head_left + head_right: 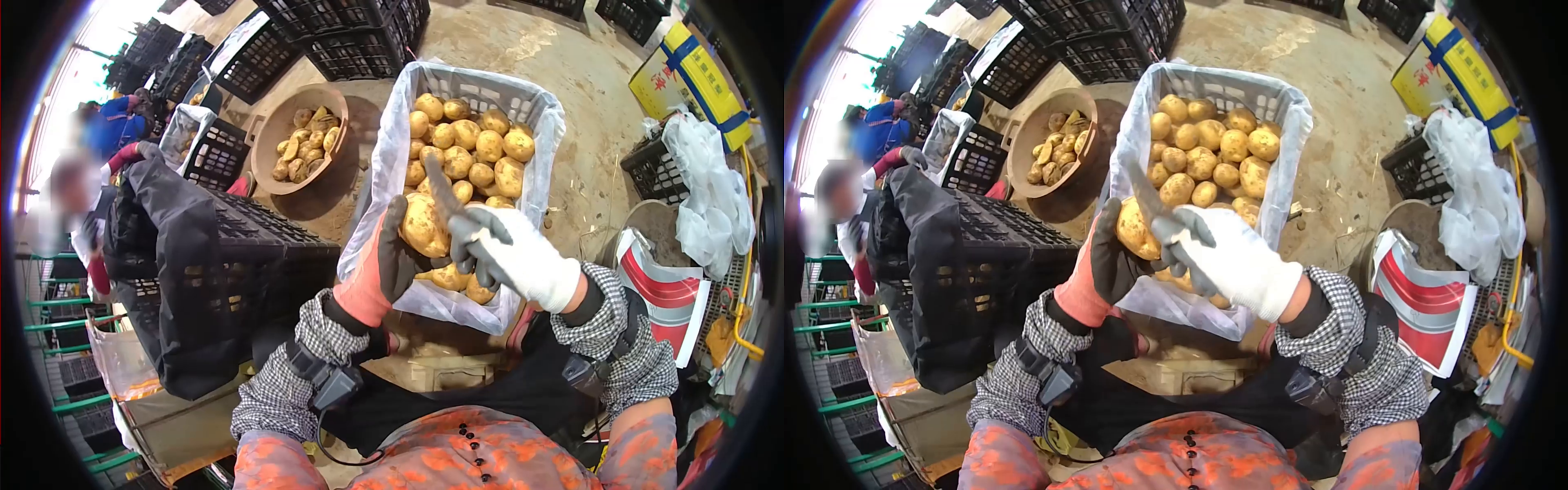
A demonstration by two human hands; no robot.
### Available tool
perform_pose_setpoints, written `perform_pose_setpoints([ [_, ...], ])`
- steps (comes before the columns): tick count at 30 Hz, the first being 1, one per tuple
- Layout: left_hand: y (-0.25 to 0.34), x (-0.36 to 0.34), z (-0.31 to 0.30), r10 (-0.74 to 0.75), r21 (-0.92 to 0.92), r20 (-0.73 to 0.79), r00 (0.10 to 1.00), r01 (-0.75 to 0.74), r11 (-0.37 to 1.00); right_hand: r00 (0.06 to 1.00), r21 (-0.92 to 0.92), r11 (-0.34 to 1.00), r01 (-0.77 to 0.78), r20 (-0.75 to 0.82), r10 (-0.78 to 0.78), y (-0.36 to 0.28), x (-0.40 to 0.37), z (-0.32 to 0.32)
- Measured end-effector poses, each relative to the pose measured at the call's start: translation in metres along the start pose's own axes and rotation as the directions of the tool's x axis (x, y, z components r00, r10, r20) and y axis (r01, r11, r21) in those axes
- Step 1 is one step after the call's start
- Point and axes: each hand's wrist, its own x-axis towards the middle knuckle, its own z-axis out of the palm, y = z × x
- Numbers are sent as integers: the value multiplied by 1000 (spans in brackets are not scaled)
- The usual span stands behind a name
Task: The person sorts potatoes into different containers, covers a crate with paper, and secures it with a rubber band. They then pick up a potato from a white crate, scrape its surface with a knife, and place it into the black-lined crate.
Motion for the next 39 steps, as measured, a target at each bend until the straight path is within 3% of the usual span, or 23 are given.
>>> perform_pose_setpoints([
  [2, -4, -8, 6, 64, -112, -47, 997, -69, 991, 992, -64, 991, 121, -21, -123, 20, 6, 11],
  [3, -6, -9, 7, 113, -222, -107, 988, -135, 966, 998, -3, 998, -69, -15, 69, 4, 2, 14],
  [4, -4, -11, 7, 118, -230, -105, 987, -139, 963, 997, -12, 997, -73, -15, 73, 5, 3, 14],
  [6, 3, -17, 3, 201, -100, -5, 980, -201, 975, 986, 202, 967, -156, -35, 166, 9, 5, 17],
  [10, 4, -25, 4, 208, -228, -78, 975, -221, 948, 994, 157, 982, -110, 37, 106, 7, 8, 16],
  [12, 2, -29, 1, 207, -157, -59, 976, -214, 964, 996, 105, 992, -64, 66, 57, 4, 9, 16],
  [13, 3, -29, 0, 271, 77, -63, 961, -266, 961, 989, -172, 977, 127, 91, -112, 6, 10, 15],
  [14, 3, -29, -1, 334, 308, -53, 941, -303, 902, 950, -425, 850, 311, 164, -266, 8, 12, 13],
  [15, -2, -29, -1, 288, 101, -121, 950, -277, 955, 954, -370, 879, 301, 114, -279, 12, 11, 14],
  [16, -4, -27, -6, 287, 100, -121, 950, -276, 956, 954, -369, 880, 300, 113, -277, 12, 12, 16],
  [18, -7, -23, -13, 397, 521, -151, 905, -269, 810, 999, -215, 976, 24, -22, -30, 11, 14, 23],
  [19, -5, -29, -6, 567, 891, 130, 814, -346, 293, 997, -219, 973, 71, 2, -72, 14, 14, 25],
  [22, -13, -27, -11, 616, 945, 159, 772, -300, 133, 968, -412, 877, 248, 68, -242, 22, 15, 28],
  [23, -10, -27, -14, 605, 940, 295, 740, -337, -46, 981, -308, 931, 195, 81, -179, 22, 15, 25],
  [24, -9, -27, -8, 603, 939, 297, 740, -339, -47, 981, -307, 931, 196, 78, -180, 20, 14, 25],
  [25, -8, -26, 2, 563, 635, -40, 825, -414, 652, 999, -15, 999, 51, 20, -51, 16, 12, 25],
  [26, -7, -26, 11, 291, -64, -238, 927, -314, 947, 996, 284, 955, -89, 5, 91, 12, 11, 25],
  [28, -6, -28, 14, 358, 13, -185, 915, -362, 932, 992, 213, 969, -123, -1, 126, 7, 11, 25],
  [30, -3, -30, 9, 367, 325, -80, 927, -324, 889, 997, 161, 984, -77, 1, 78, 9, 9, 27],
  [32, 1, -29, 7, 315, 310, -103, 944, -270, 912, 997, 130, 989, -71, -9, 73, 8, 8, 26],
  [34, 8, -32, 14, 285, 442, -32, 958, -242, 864, 994, 254, 967, -18, -98, 44, 15, 10, 25],
  [35, 12, -33, 21, 230, 351, -47, 972, -200, 915, 995, 290, 957, 21, -97, 8, 18, 10, 21],
  [39, 9, -32, 15, 285, 464, 30, 958, -266, 845, 988, 339, 941, 9, -151, 45, 11, 10, 22],
])
